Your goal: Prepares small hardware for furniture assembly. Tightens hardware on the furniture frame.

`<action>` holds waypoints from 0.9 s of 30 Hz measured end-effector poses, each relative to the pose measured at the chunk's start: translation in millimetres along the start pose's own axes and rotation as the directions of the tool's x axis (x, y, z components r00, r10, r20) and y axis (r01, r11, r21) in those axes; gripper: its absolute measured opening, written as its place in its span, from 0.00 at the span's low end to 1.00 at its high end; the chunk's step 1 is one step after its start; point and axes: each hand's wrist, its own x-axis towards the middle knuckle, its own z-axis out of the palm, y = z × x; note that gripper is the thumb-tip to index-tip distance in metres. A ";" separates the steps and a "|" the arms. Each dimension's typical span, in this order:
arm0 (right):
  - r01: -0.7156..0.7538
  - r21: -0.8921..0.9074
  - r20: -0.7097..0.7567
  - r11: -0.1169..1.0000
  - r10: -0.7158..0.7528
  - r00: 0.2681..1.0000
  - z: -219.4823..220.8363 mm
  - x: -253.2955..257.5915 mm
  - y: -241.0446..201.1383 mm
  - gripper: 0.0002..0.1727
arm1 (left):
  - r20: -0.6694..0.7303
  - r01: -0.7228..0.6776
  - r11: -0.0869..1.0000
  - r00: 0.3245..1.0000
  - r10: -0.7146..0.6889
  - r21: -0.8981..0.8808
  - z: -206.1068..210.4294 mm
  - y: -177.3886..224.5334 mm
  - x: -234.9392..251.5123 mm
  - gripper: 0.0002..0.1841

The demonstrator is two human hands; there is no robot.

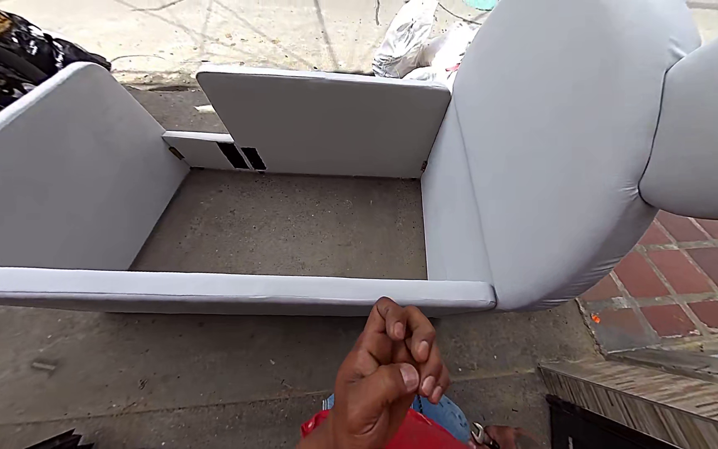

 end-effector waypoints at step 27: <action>0.882 -0.231 -0.823 0.410 -0.566 0.047 -120.0 -130.1 -153.5 0.15 | 0.099 0.061 0.869 0.987 -0.126 0.491 27.7 -15.3 -6.1 0.16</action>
